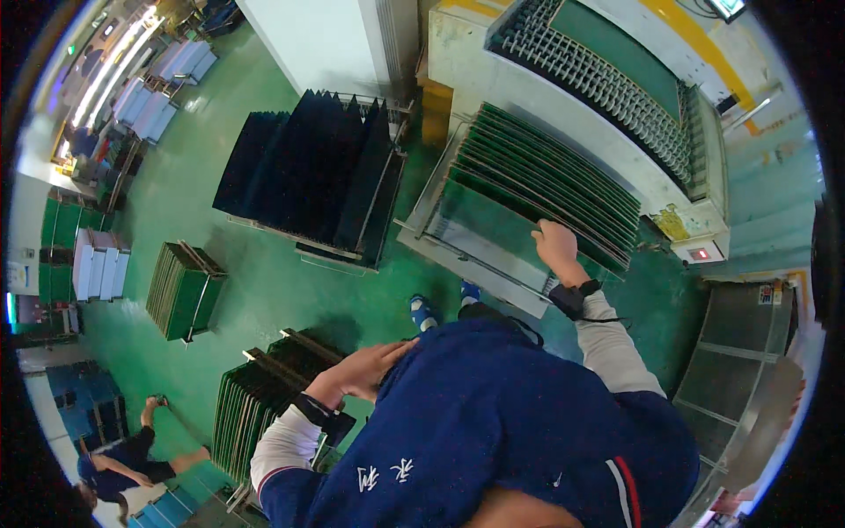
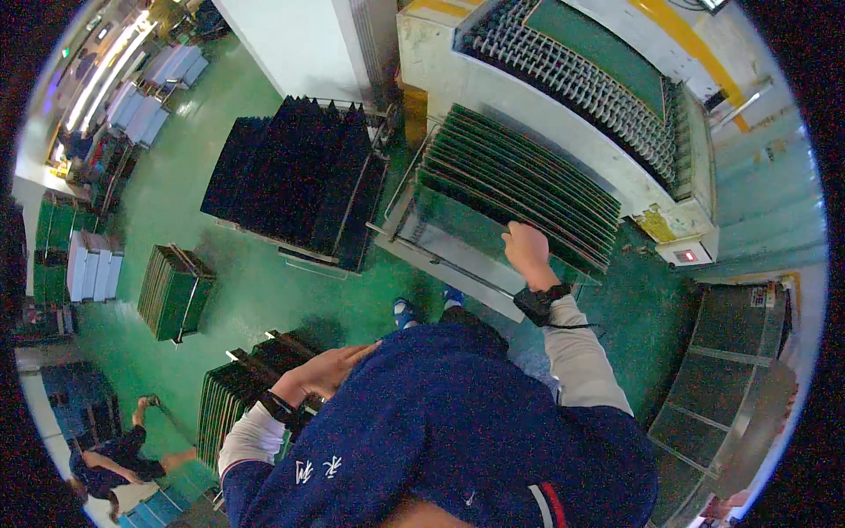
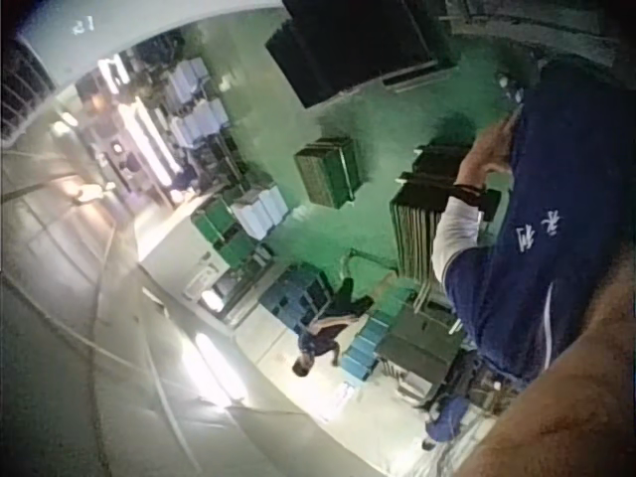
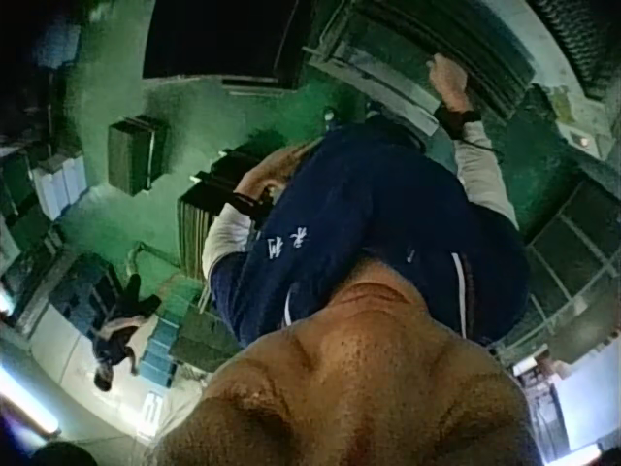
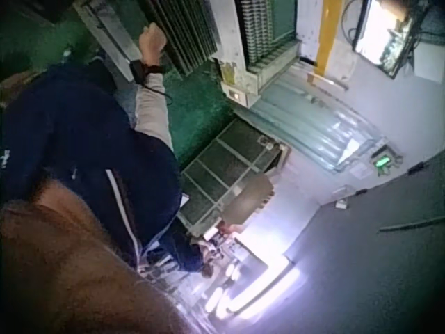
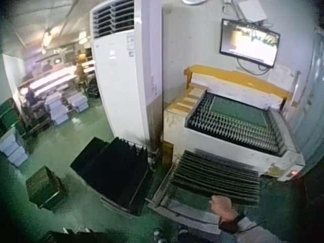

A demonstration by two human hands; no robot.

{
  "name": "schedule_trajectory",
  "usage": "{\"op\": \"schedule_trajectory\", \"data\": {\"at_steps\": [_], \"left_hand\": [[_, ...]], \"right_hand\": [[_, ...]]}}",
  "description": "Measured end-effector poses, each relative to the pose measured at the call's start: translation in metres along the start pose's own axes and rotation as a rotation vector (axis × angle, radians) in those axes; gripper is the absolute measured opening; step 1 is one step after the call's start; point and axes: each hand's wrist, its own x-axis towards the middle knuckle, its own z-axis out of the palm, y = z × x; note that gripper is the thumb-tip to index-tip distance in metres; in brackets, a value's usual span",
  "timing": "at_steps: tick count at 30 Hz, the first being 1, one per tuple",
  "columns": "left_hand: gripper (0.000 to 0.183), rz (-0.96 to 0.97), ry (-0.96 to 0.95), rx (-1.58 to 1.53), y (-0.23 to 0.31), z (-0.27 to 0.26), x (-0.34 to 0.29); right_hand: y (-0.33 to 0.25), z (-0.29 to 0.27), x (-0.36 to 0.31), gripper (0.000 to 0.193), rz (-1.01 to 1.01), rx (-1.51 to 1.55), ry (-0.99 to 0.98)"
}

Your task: Loading green circuit boards into a processing machine and placing them back onto a rack.

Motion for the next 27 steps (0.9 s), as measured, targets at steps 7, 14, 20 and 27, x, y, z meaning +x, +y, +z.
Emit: {"op": "schedule_trajectory", "data": {"at_steps": [7, 14, 20, 27], "left_hand": [[0.126, 0.019, -0.04, 0.0, 0.002, -0.005, 0.015], [0.129, -0.008, -0.062, -0.017, 0.008, -0.011, 0.033], [0.126, -0.029, -0.04, -0.008, 0.003, -0.003, 0.05], [0.127, -0.06, -0.066, -0.225, -0.03, 0.017, 0.064]], "right_hand": [[0.005, 0.008, -0.009, 0.022, -0.031, 0.019, 0.053], [0.009, -0.005, -0.003, 0.02, -0.137, 0.008, -0.11], [-0.01, -0.096, -0.023, 0.023, -0.171, 0.058, -0.012], [-0.008, -0.235, -0.026, 0.026, -0.182, 0.101, 0.176]]}}
